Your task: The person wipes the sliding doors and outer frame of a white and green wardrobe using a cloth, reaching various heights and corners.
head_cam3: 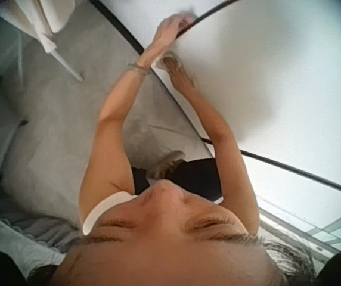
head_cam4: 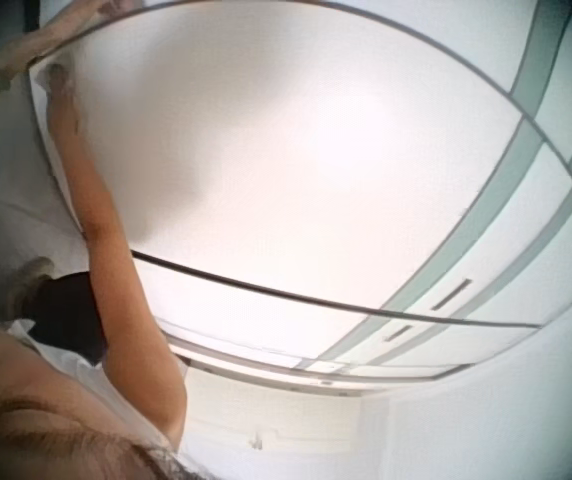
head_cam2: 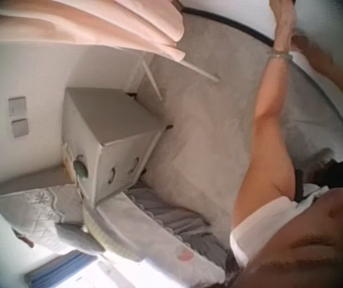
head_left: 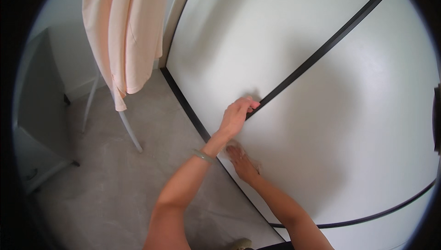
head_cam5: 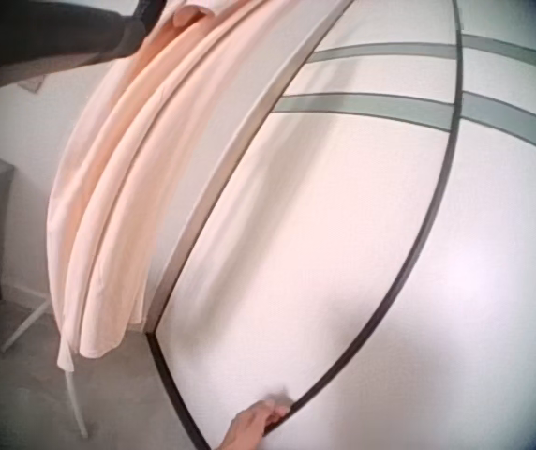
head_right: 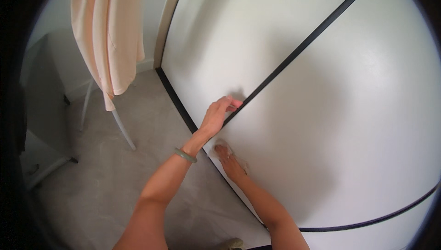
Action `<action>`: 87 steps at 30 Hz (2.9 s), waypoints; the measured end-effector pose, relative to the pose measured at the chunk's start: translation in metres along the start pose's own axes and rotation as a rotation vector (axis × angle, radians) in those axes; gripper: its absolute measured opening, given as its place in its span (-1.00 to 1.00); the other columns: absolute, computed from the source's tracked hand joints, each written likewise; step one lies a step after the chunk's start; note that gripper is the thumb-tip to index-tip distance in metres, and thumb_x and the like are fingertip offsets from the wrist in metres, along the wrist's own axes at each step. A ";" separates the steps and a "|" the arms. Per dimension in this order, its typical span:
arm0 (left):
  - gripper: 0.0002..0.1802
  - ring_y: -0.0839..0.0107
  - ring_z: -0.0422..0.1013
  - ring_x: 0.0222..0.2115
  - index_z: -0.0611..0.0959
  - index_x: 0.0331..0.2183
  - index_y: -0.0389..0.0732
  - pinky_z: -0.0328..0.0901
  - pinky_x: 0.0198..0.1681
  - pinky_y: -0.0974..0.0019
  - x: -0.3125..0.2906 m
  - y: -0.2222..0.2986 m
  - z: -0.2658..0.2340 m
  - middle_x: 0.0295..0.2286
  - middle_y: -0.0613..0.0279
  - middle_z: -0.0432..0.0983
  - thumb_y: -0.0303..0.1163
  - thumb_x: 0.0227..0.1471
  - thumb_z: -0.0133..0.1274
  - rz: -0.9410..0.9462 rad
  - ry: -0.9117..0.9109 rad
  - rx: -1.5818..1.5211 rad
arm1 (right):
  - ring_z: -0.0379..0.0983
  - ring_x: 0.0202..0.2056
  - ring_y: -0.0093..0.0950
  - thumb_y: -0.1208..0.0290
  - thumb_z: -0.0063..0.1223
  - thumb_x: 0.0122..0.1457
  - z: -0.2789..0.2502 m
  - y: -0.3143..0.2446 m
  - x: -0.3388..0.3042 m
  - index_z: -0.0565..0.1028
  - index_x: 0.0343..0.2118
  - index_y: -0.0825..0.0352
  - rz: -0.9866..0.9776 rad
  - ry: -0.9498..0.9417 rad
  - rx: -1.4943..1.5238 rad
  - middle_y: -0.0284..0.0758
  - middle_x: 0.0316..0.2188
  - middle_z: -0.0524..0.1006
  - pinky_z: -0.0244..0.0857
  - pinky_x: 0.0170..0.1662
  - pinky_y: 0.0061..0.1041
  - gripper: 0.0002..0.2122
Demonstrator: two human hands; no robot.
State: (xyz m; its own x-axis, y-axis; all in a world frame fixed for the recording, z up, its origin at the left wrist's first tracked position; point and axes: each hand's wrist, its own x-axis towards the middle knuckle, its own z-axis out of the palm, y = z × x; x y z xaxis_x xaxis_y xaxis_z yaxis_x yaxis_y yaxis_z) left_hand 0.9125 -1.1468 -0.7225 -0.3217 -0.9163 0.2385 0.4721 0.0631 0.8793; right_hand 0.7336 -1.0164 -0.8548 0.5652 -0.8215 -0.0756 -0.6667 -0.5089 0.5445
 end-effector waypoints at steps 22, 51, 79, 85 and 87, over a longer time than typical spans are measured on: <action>-0.32 0.10 0.30 -0.03 0.24 0.13 -0.28 0.31 -0.06 0.18 -0.061 0.022 0.025 0.03 0.04 0.18 -0.11 0.10 0.01 0.185 -0.152 0.967 | 0.03 0.27 -0.14 0.39 -0.12 0.12 0.152 -0.116 0.001 0.55 -0.18 0.40 -0.155 -0.172 0.159 -0.07 0.17 0.28 -0.31 0.34 -0.12 -0.71; -0.53 0.14 0.35 -0.10 0.44 0.02 -0.15 0.22 0.01 0.10 0.006 0.065 -0.494 -0.16 0.10 0.42 -0.35 0.03 -0.01 -0.370 -0.381 2.510 | 0.40 -0.07 -0.15 0.59 -0.12 0.09 0.002 -0.087 0.100 0.50 -0.05 0.25 0.370 -0.125 1.393 -0.17 -0.12 0.48 0.27 0.00 -0.28 -0.65; -0.75 0.36 0.36 -0.28 0.48 -0.15 -0.09 0.18 -0.17 0.21 -0.007 0.077 -0.536 -0.35 0.30 0.40 -0.33 0.09 -0.08 -0.200 -0.056 2.631 | 0.01 0.23 0.04 0.64 -0.10 0.00 -0.254 0.187 0.206 0.41 0.02 0.42 1.150 0.778 -0.389 0.03 0.13 0.24 -0.13 0.25 -0.08 -0.57; -0.52 0.28 0.36 -0.17 0.42 0.04 -0.12 0.20 -0.14 0.12 0.002 0.071 -0.540 -0.23 0.24 0.43 -0.32 0.04 -0.01 -0.270 -0.081 2.557 | 0.28 0.04 -0.06 0.29 0.08 0.06 -0.084 0.098 0.233 0.46 -0.10 0.34 0.965 0.566 -0.101 -0.15 -0.03 0.39 0.16 0.11 -0.05 -0.64; -0.43 0.26 0.34 -0.14 0.37 0.09 -0.15 0.18 -0.11 0.10 -0.010 0.084 -0.535 -0.18 0.21 0.41 -0.33 0.01 0.02 -0.386 -0.073 2.539 | 0.31 0.05 -0.22 0.27 0.07 0.08 -0.029 0.055 0.244 0.40 0.00 0.29 0.886 0.463 0.165 -0.24 0.07 0.36 0.22 0.10 -0.26 -0.59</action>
State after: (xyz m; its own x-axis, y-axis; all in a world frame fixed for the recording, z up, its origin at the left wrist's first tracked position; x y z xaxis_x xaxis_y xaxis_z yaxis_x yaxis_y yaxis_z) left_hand 1.3942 -1.3439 -0.8713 -0.1591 -0.9873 0.0050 -0.8513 0.1346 -0.5071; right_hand 0.8491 -1.2373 -0.8192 -0.0562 -0.7580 0.6499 -0.9765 0.1773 0.1223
